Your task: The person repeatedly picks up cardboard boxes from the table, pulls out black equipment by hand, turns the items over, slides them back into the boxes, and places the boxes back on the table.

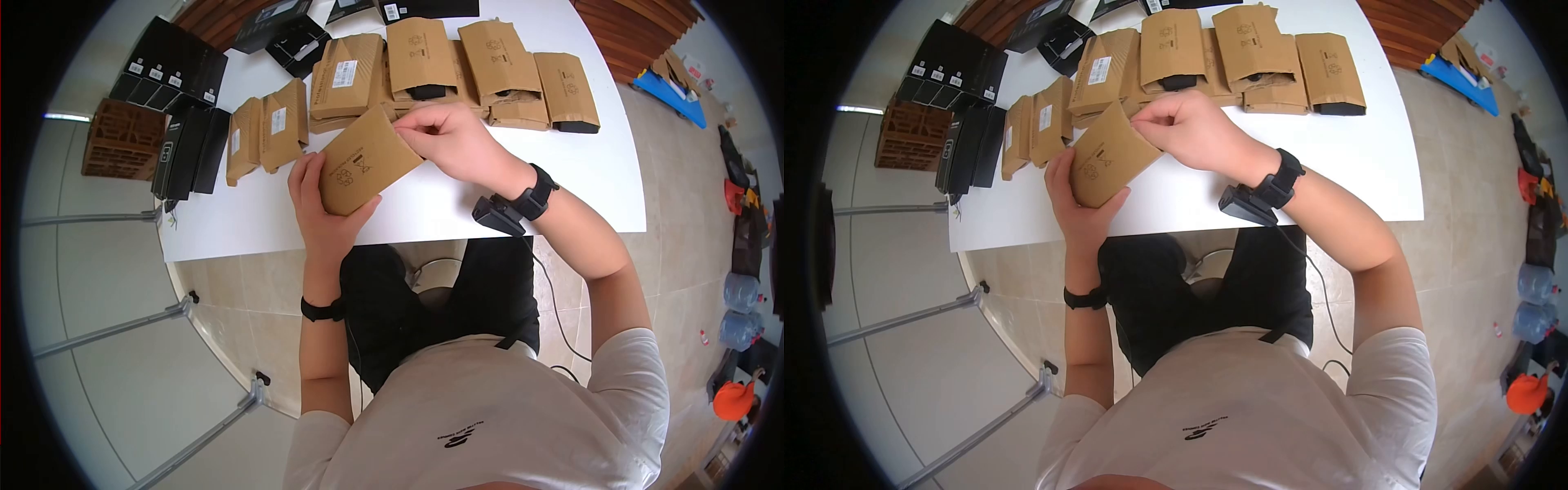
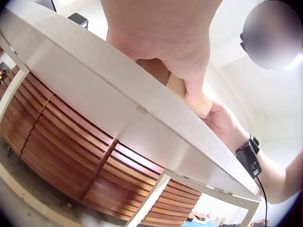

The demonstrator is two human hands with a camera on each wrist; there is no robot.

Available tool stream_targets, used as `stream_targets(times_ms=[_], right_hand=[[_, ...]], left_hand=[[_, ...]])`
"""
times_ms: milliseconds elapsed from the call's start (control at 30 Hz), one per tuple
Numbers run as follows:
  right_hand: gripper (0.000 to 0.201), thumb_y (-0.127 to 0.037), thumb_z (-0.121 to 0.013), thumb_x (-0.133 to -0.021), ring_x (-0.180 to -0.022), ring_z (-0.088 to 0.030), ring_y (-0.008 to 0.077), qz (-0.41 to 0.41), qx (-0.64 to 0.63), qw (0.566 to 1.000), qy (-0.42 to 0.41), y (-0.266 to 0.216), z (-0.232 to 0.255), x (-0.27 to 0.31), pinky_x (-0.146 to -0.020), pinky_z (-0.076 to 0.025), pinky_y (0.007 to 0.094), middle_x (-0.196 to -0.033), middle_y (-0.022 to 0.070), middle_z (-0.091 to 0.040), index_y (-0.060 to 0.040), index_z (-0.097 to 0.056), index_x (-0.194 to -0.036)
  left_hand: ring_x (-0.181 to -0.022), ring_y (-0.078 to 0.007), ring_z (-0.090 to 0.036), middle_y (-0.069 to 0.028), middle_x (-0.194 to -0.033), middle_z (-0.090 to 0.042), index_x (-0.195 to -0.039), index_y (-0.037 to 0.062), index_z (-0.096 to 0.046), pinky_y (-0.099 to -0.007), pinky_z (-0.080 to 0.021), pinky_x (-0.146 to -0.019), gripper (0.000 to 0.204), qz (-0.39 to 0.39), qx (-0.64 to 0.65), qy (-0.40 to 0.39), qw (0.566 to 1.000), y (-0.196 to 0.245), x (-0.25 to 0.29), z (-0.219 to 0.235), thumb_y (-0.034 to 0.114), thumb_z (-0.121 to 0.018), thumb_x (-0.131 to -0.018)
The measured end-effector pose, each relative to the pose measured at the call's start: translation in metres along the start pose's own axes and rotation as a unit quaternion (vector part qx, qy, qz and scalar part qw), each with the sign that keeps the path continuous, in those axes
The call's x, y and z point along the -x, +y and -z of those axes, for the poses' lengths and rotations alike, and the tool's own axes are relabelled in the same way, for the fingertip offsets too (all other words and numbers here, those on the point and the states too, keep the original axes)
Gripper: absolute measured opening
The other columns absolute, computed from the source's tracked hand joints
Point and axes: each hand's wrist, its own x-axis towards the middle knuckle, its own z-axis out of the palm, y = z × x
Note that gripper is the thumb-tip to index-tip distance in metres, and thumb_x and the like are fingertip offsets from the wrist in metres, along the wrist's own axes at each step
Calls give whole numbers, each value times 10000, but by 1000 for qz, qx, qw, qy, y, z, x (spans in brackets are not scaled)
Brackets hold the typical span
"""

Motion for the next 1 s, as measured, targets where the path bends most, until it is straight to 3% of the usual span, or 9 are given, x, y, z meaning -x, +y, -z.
stream_targets(times_ms=[100, 167, 300, 367, 467, 700, 900, 967, 1000], right_hand=[[165, -92, -653, -932, -744, -562, 45, 90, 100, 991, -5, -3, 6, -2, -659, -459, 208, -833, 4, -653, 10, -710, -1048], [173, -99, -662, -924, -723, -559, 42, -23, 52, 998, -11, -14, 7, -2, -637, -451, 200, -813, -10, -652, 16, -706, -1045], [173, -109, -665, -922, -680, -554, 42, -4, 29, 999, -34, -10, 8, -2, -623, -451, 198, -790, -15, -653, 15, -702, -1037], [155, -111, -654, -912, -600, -530, 43, -48, -42, 995, -79, -6, 5, -1, -579, -440, 207, -704, -17, -630, 19, -708, -975], [232, -228, -629, -891, -557, -533, 56, -104, 41, 989, -96, -12, 10, -1, -540, -428, 239, -599, -10, -618, -26, -739, -857], [206, -204, -647, -889, -530, -486, 45, -188, 77, 972, -114, -25, 13, -3, -504, -367, 223, -613, -26, -579, -13, -717, -859], [343, -376, -674, -870, -596, -528, 89, -66, 80, 993, -54, -6, 11, -5, -555, -427, 235, -695, -29, -594, -46, -687, -964], [402, -296, -653, -934, -684, -543, 57, -151, -109, 982, -42, -24, 5, 0, -588, -440, 206, -829, -30, -582, -36, -561, -1227], [562, -403, -686, -877, -626, -542, 97, -137, -142, 979, -60, -20, 4, 0, -565, -458, 232, -835, 6, -610, -17, -525, -1251]], left_hand=[[-1245, -345, -451, -150, -1354, -439, -1349, 40, -461, -451, -414, -1028, 874, 4, -4, 0, 1000, -4, 1, 0, 201, -901, -612], [-1247, -347, -452, -151, -1356, -440, -1350, 44, -462, -452, -415, -1029, 877, 11, -9, -3, 1000, -4, 0, 3, 201, -902, -608], [-1248, -352, -459, -156, -1360, -445, -1351, 57, -468, -456, -418, -1030, 883, -5, 4, -28, 1000, -5, -3, 9, 203, -905, -597], [-1246, -352, -464, -157, -1360, -447, -1343, 57, -480, -455, -423, -1027, 875, -8, 5, -36, 999, -4, -4, 12, 204, -906, -594], [-1242, -350, -472, -158, -1360, -449, -1327, 56, -505, -452, -434, -1021, 854, -13, 7, -49, 999, -2, -5, 16, 203, -909, -589], [-1244, -344, -475, -159, -1363, -446, -1316, 56, -526, -446, -443, -1018, 843, -9, 1, -57, 998, 0, -3, 19, 194, -914, -581], [-1261, -343, -462, -158, -1380, -424, -1325, 57, -518, -439, -449, -1017, 855, -4, 24, -42, 999, -1, -3, 26, 190, -914, -579], [-1263, -344, -459, -159, -1384, -418, -1330, 57, -514, -438, -449, -1019, 863, -3, 21, -54, 998, 1, -3, 28, 192, -914, -578], [-1265, -345, -457, -161, -1389, -412, -1336, 56, -510, -438, -450, -1020, 870, -3, 21, -69, 997, 1, -4, 29, 193, -914, -578]])
